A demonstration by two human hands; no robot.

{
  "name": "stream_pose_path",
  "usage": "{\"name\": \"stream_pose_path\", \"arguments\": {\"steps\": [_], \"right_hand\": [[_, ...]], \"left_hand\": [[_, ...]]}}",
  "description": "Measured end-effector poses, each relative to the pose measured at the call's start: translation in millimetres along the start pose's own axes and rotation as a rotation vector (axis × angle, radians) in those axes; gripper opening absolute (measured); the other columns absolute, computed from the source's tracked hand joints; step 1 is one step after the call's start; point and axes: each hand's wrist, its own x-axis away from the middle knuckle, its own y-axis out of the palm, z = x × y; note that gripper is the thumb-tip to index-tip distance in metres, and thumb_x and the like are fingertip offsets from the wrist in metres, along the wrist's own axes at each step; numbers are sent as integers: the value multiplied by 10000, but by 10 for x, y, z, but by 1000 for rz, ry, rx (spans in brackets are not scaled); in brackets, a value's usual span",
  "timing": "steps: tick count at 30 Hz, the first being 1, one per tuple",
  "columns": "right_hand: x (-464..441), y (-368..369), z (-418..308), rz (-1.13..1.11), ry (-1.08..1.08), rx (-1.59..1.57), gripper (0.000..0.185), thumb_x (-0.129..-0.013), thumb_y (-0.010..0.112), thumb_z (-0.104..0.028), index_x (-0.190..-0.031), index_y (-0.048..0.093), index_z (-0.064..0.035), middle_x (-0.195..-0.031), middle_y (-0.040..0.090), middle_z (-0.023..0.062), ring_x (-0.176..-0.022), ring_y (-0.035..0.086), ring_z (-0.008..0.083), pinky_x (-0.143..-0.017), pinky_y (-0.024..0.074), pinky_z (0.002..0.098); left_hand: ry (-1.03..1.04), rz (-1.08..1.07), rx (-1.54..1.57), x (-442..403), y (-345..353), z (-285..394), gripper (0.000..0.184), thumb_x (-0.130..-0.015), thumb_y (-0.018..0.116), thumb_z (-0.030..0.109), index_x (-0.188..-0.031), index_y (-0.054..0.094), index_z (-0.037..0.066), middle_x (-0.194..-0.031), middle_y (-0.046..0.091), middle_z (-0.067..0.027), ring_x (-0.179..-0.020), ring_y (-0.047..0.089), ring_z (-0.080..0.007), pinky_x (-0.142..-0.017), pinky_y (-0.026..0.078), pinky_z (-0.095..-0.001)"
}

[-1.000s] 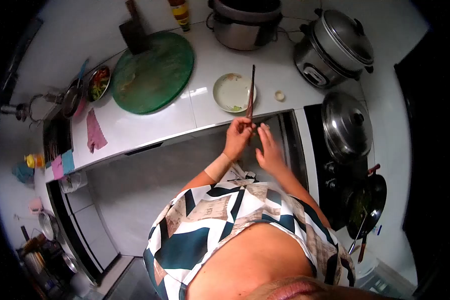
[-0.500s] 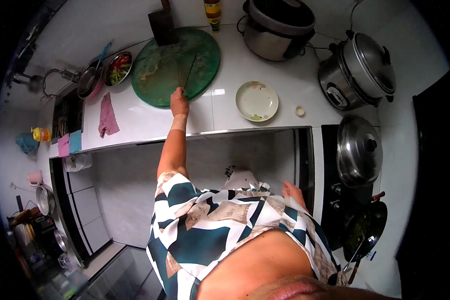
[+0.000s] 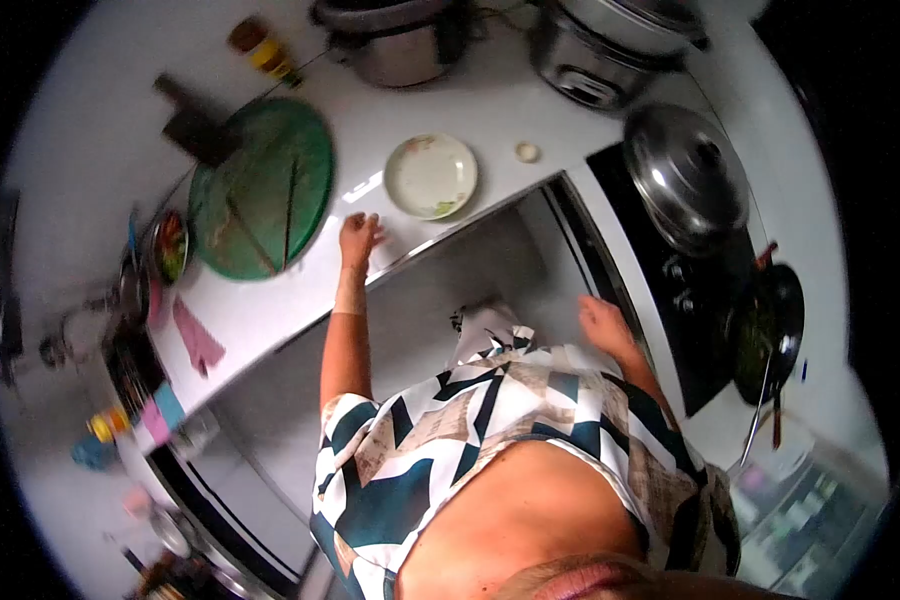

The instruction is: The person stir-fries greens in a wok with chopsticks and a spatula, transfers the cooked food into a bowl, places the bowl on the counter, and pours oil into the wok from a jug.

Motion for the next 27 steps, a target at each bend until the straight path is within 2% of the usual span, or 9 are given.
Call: {"name": "stream_pose_path", "arguments": {"steps": [1,4,6,7,10,14,19,23,27], "right_hand": [[40,-63,4,10,38,10,338,-816,563,-115,-1128,541,13,-1042,610,202,-934,604,347,-802,482,397],[263,-268,122,162,36,6,326,-834,549,-131,-1132,544,1,-1122,574,196,-1024,555,357,-853,457,409],[513,-567,206,359,32,35,333,-840,542,-135,-1144,525,0,-1119,563,197,-993,553,373,-842,455,421],[680,-712,270,434,132,69,324,-843,540,-138,-1139,520,-7,-1086,567,197,-972,554,380,-827,455,430],[1390,-1238,594,752,451,173,374,-834,572,-166,-1181,508,-41,-1048,612,159,-938,588,338,-797,473,410],[2581,-1660,1429,1145,671,770,364,-693,667,-180,-1019,550,-69,-1053,558,120,-1014,528,287,-790,428,457],[3321,-1872,1957,768,1267,654,519,-712,701,-218,-1169,493,-89,-1294,398,142,-1237,380,288,-891,377,554],[3500,-1820,2627,618,1127,584,279,-827,570,-181,-1090,532,-98,-1051,570,134,-1005,569,317,-697,491,493],[3712,-2208,2384,637,868,331,187,-876,493,-169,-1027,526,-63,-874,602,180,-850,604,361,-685,492,480]], "left_hand": [[-263,-120,245,243,256,344,270,-840,587,139,-1008,525,-63,-876,613,-144,-759,639,-218,-610,532,-314],[-308,-226,354,-36,639,-45,427,-790,675,258,-1051,518,-41,-812,623,-154,-691,641,-270,-586,534,-376],[693,-272,-1224,-296,720,-200,366,-638,743,413,-785,687,82,-725,665,-101,-702,639,-279,-597,490,-417],[706,-353,-1135,-593,658,-473,318,-645,763,365,-791,705,89,-707,674,-58,-712,641,-236,-597,494,-390],[-50,-86,351,-176,686,-13,493,-716,663,122,-992,430,-214,-981,530,-324,-802,594,-396,-692,576,-448],[98,-16,360,872,712,577,382,-743,572,100,-913,329,-141,-964,500,-317,-801,603,-367,-670,588,-432],[34,-165,365,1620,1076,864,286,-763,544,96,-907,367,-76,-907,531,-241,-728,586,-303,-669,566,-403],[0,-302,421,2164,1663,1033,253,-791,520,71,-978,416,-65,-796,551,-164,-586,485,-185,-567,493,-304],[46,-425,387,2759,2158,1094,309,-825,504,71,-1114,456,-26,-1025,583,-174,-808,601,-243,-638,513,-311]]}}
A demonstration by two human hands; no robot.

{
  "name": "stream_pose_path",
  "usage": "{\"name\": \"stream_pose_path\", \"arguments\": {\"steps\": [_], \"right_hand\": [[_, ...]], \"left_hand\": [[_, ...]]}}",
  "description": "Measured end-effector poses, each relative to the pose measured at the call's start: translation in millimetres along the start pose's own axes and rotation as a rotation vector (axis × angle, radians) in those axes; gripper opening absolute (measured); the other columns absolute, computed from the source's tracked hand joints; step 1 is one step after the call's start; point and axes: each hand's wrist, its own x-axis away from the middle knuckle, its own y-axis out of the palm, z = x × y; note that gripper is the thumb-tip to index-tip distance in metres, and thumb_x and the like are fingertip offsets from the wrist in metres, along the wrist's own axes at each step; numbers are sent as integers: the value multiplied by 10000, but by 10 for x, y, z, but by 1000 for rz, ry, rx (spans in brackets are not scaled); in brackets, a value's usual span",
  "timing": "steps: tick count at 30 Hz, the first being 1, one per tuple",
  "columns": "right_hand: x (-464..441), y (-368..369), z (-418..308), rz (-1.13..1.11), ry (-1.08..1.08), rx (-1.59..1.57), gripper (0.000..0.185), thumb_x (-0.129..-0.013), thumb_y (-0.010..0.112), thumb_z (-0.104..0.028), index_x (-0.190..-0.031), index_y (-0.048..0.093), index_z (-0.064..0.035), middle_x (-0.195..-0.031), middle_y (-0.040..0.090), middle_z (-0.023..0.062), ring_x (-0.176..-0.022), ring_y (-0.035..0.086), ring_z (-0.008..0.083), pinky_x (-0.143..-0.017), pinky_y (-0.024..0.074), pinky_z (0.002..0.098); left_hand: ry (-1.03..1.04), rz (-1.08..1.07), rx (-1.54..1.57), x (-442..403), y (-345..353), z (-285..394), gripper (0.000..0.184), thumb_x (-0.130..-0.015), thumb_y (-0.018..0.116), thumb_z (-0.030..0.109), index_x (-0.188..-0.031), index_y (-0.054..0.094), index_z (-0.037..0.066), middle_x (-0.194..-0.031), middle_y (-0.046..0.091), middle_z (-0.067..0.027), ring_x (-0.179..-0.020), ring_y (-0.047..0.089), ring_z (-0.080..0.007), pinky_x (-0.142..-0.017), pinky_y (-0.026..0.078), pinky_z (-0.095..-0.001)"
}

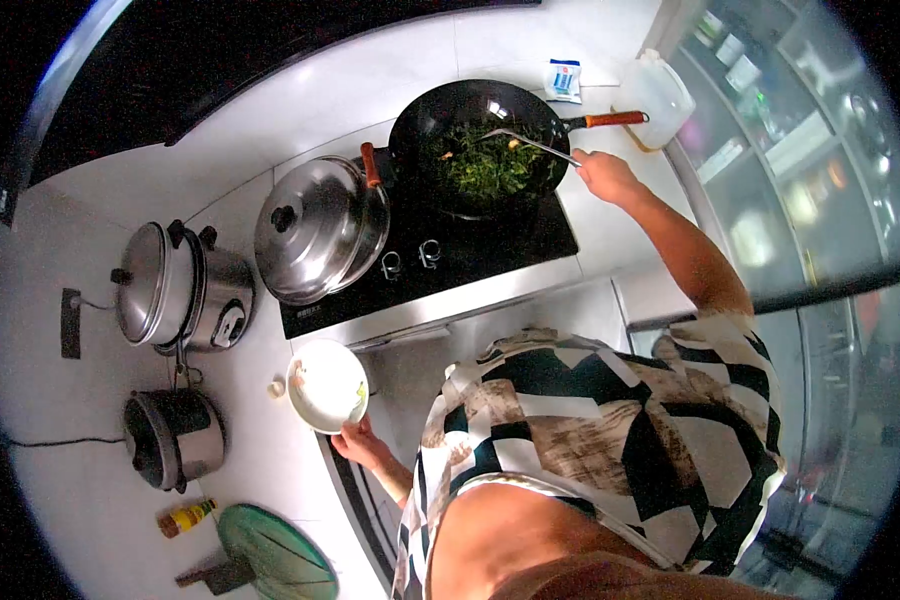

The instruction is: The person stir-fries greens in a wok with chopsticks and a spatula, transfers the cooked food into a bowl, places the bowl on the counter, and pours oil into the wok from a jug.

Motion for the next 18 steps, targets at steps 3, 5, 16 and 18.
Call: {"name": "stream_pose_path", "arguments": {"steps": [3,5,16,18], "right_hand": [[-45,-385,298,10,-52,-270,257,-883,488,-163,-1124,510,-77,-926,609,203,-879,593,367,-750,468,456],[-228,-515,552,77,-136,-276,277,-891,463,-141,-1158,505,-81,-941,611,200,-908,586,351,-781,456,425],[-1647,-426,119,-667,-201,-191,246,-920,421,-210,-898,516,16,-586,531,61,-390,471,160,-396,392,329],[-1507,-487,-18,-689,-238,-335,246,-918,459,-214,-1046,534,-17,-619,541,43,-425,472,128,-404,392,301]], "left_hand": [[-7,-36,-9,390,563,-78,296,-843,508,88,-1114,466,-25,-1082,566,-162,-892,609,-263,-683,537,-337],[-29,-72,35,578,758,-269,294,-841,504,74,-1117,469,-21,-1065,571,-152,-886,611,-254,-661,538,-313],[-143,22,86,1726,1456,-647,230,-848,532,79,-1061,474,16,-981,573,-103,-800,591,-178,-633,520,-304],[-160,50,71,1781,1482,-581,228,-848,529,76,-1060,473,16,-975,572,-101,-784,588,-170,-626,518,-295]]}}
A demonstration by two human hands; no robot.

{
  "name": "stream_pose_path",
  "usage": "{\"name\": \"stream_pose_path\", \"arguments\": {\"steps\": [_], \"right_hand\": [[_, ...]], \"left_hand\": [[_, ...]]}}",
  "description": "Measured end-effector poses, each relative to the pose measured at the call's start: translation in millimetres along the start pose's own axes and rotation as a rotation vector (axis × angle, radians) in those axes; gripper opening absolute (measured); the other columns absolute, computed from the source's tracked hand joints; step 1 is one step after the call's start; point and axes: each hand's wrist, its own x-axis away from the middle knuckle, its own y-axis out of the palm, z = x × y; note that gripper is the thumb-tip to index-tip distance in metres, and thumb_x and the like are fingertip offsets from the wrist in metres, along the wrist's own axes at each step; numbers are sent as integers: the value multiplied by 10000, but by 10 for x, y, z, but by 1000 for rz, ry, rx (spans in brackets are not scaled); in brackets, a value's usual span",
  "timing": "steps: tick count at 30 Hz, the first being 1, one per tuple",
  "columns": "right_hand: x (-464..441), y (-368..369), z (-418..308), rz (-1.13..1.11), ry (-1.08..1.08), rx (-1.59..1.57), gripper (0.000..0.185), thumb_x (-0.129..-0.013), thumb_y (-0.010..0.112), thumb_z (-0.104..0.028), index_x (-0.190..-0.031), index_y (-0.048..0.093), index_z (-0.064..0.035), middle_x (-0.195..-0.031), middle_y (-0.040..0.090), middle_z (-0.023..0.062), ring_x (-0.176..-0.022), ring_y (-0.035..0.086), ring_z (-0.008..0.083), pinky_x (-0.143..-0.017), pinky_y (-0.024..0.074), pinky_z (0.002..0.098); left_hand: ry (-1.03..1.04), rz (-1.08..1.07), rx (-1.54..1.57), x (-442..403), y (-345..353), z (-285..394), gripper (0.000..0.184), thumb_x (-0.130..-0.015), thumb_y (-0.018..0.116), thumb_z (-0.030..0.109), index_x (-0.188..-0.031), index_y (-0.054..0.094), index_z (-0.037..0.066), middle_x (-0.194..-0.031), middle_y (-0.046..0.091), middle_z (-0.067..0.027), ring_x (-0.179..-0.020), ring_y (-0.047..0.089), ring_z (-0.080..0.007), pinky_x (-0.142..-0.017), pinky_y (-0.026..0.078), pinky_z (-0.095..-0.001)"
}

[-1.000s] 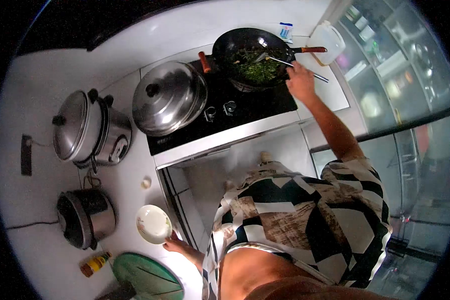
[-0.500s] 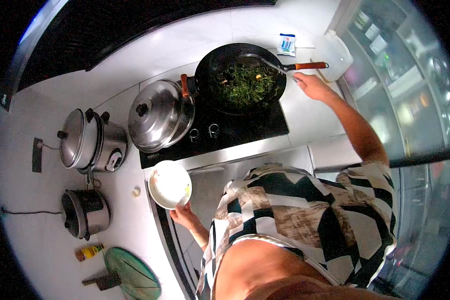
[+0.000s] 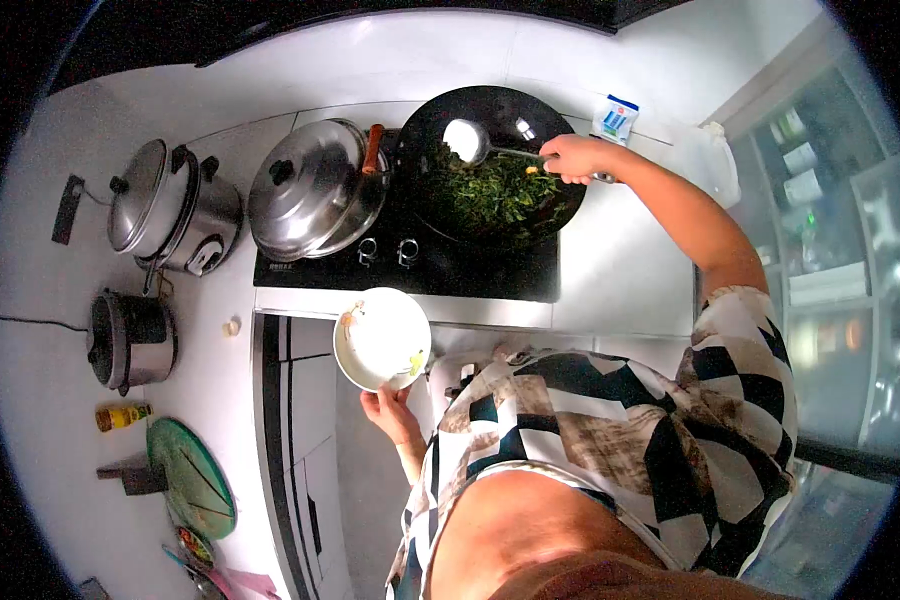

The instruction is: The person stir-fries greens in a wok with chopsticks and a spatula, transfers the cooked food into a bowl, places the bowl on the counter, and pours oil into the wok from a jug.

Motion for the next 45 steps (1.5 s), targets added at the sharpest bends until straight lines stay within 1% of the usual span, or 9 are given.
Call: {"name": "stream_pose_path", "arguments": {"steps": [6,9,12,16,21,24,29,39,45], "right_hand": [[367,-259,405,429,-406,485,255,-862,464,-172,-1051,583,-49,-688,614,99,-521,601,196,-465,488,363],[483,-387,564,469,-148,828,281,-875,495,-187,-1079,555,-3,-707,599,159,-542,604,198,-470,478,352],[629,-288,143,157,341,319,299,-872,522,-205,-1102,558,-18,-707,599,147,-543,598,186,-466,469,335],[712,-56,-180,69,164,46,348,-841,597,-226,-1141,559,-55,-690,595,111,-505,558,149,-436,435,297],[751,-256,-70,340,-86,578,274,-800,566,-126,-1049,596,-15,-816,615,228,-745,612,358,-673,489,424],[737,-274,-54,310,254,762,203,-792,564,-121,-892,613,49,-878,620,245,-797,621,354,-687,490,427],[817,-253,-410,-88,296,531,168,-816,563,-151,-804,593,14,-511,562,62,-365,489,144,-388,420,319],[709,-474,-447,142,396,682,190,-774,565,-113,-877,613,38,-680,626,159,-536,636,216,-452,509,349],[688,-420,-836,-192,522,681,221,-737,624,-105,-923,628,15,-699,625,139,-547,619,206,-460,494,352]], "left_hand": [[91,-33,-70,-308,-244,52,216,-835,474,29,-1046,448,-11,-1015,556,-113,-814,592,-169,-641,543,-308],[114,-39,-15,-519,-91,202,217,-833,479,32,-1043,442,-7,-991,548,-98,-789,574,-153,-618,535,-292],[122,-46,-21,-695,44,355,235,-838,484,49,-1061,437,-10,-981,543,-94,-757,558,-144,-601,520,-272],[114,-117,-88,-923,37,504,252,-846,503,77,-1071,441,-16,-999,544,-110,-785,569,-159,-597,523,-277],[141,-162,-190,-1104,79,617,251,-842,514,91,-1056,443,-22,-995,543,-118,-798,573,-170,-613,532,-295],[163,-199,-174,-1216,15,569,259,-837,506,86,-1062,440,-27,-999,544,-122,-812,578,-181,-636,541,-313],[158,-183,-154,-1279,-115,517,245,-840,520,75,-1065,462,-3,-1001,558,-102,-821,562,-172,-649,496,-295],[151,-166,-183,-1306,-119,479,251,-861,519,75,-1095,464,1,-1016,556,-101,-831,552,-164,-640,484,-291],[186,-198,-228,-1339,-165,421,287,-838,514,99,-1089,452,-26,-1022,550,-124,-842,577,-178,-648,533,-308]]}}
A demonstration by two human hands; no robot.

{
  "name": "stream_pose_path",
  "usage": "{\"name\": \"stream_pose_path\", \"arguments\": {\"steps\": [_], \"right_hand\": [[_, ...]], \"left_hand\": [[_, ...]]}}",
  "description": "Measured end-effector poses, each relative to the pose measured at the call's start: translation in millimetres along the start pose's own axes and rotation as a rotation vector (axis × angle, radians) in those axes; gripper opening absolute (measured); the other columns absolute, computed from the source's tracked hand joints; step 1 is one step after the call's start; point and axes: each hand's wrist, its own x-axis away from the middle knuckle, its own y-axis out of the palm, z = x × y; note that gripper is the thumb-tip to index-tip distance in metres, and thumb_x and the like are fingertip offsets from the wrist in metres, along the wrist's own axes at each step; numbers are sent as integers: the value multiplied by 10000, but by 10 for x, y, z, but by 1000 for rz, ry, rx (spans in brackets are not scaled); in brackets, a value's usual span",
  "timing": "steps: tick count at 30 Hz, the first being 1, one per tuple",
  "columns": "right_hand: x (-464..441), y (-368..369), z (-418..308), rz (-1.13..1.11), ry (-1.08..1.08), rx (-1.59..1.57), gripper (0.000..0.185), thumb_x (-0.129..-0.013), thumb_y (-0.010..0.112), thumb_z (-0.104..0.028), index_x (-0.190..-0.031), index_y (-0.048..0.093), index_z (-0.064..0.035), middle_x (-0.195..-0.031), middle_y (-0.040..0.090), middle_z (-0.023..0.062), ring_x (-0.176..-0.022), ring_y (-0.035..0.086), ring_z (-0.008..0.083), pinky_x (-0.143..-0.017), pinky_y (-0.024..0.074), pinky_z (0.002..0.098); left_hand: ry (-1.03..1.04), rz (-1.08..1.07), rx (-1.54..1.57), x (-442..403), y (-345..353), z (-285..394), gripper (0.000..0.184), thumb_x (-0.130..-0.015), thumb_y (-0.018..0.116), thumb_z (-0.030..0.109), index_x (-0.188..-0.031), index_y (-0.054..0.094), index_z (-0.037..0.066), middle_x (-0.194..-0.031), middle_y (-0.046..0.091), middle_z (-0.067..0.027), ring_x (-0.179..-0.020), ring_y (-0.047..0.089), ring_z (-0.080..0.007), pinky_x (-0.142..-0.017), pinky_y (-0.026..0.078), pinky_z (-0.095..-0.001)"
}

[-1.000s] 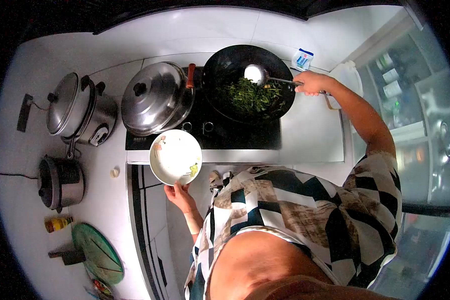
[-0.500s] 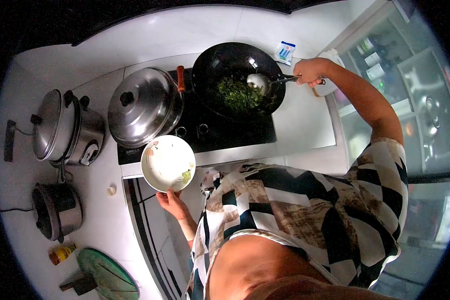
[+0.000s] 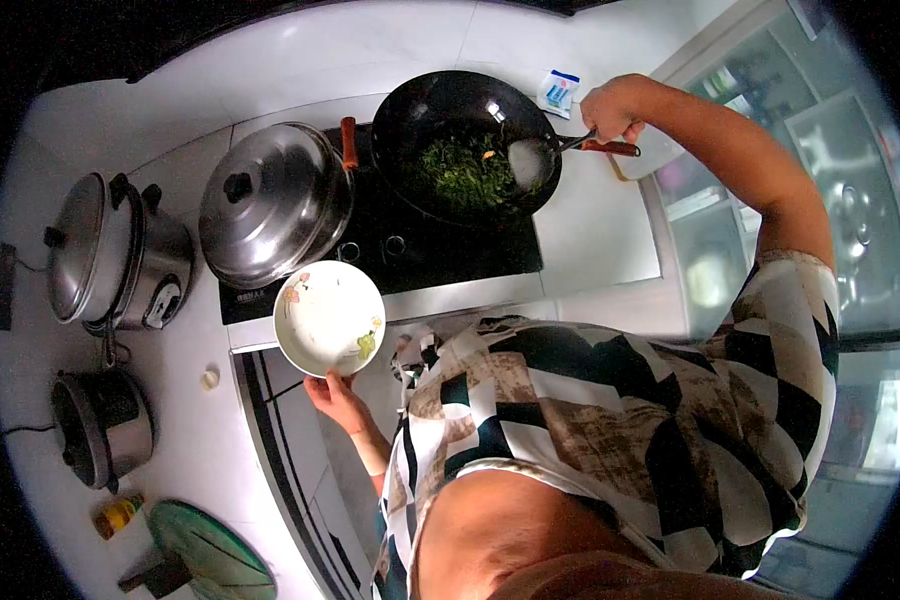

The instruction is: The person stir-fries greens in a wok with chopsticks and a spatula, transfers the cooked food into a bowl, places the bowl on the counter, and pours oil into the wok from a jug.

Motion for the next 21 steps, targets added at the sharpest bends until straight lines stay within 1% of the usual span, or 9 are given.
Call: {"name": "stream_pose_path", "arguments": {"steps": [3,4,5,9,12,15,16,19,21], "right_hand": [[119,-156,-65,137,-211,64,182,-706,640,-89,-884,633,-50,-757,631,126,-685,633,256,-552,480,389],[179,-146,-40,327,-326,120,231,-703,620,-55,-927,632,-113,-780,635,117,-767,619,290,-656,460,419],[203,-148,-37,384,-344,155,253,-705,616,-49,-945,630,-128,-791,635,117,-792,615,296,-677,459,421],[478,-97,60,541,-255,293,362,-713,588,0,-1007,626,-206,-822,638,96,-873,604,294,-745,468,420],[720,15,92,577,-155,340,406,-713,571,41,-1000,641,-237,-835,645,74,-891,603,273,-761,478,412],[689,134,159,458,-169,342,414,-712,578,27,-1015,645,-246,-822,643,66,-886,602,269,-762,478,414],[527,214,249,499,-329,308,413,-684,562,28,-1009,636,-215,-844,650,96,-853,627,306,-712,503,440],[193,428,76,614,-422,239,362,-709,564,14,-1013,630,-172,-818,634,116,-845,621,312,-720,503,443],[52,474,-66,734,-364,204,318,-728,575,-12,-1011,625,-145,-812,625,131,-842,618,315,-725,504,446]], "left_hand": [[-24,15,-9,14,-12,-35,288,-837,513,95,-1090,451,-28,-1021,549,-124,-847,577,-177,-654,533,-311],[-25,19,-18,19,-25,-56,288,-836,513,95,-1089,451,-28,-1019,550,-124,-847,577,-176,-654,532,-310],[-23,29,-29,28,-33,-101,289,-836,513,96,-1089,451,-29,-1017,550,-123,-847,576,-176,-654,531,-309],[-14,47,-37,100,-17,-100,288,-831,512,94,-1082,449,-31,-1005,553,-121,-835,576,-174,-650,527,-300],[-6,139,19,150,55,-22,184,-854,549,100,-1001,490,6,-867,568,-63,-675,517,-129,-581,455,-271],[-10,124,0,120,-19,-54,198,-859,550,104,-1015,483,2,-875,564,-68,-692,522,-134,-591,465,-276],[-16,111,-7,125,-17,-24,197,-861,550,106,-1014,483,2,-881,564,-70,-705,529,-138,-603,471,-281],[-36,80,-13,131,3,86,198,-864,548,111,-1016,482,3,-902,565,-76,-750,548,-151,-635,484,-294],[-49,72,13,93,27,96,203,-865,547,114,-1022,478,5,-924,566,-81,-786,559,-163,-655,488,-302]]}}
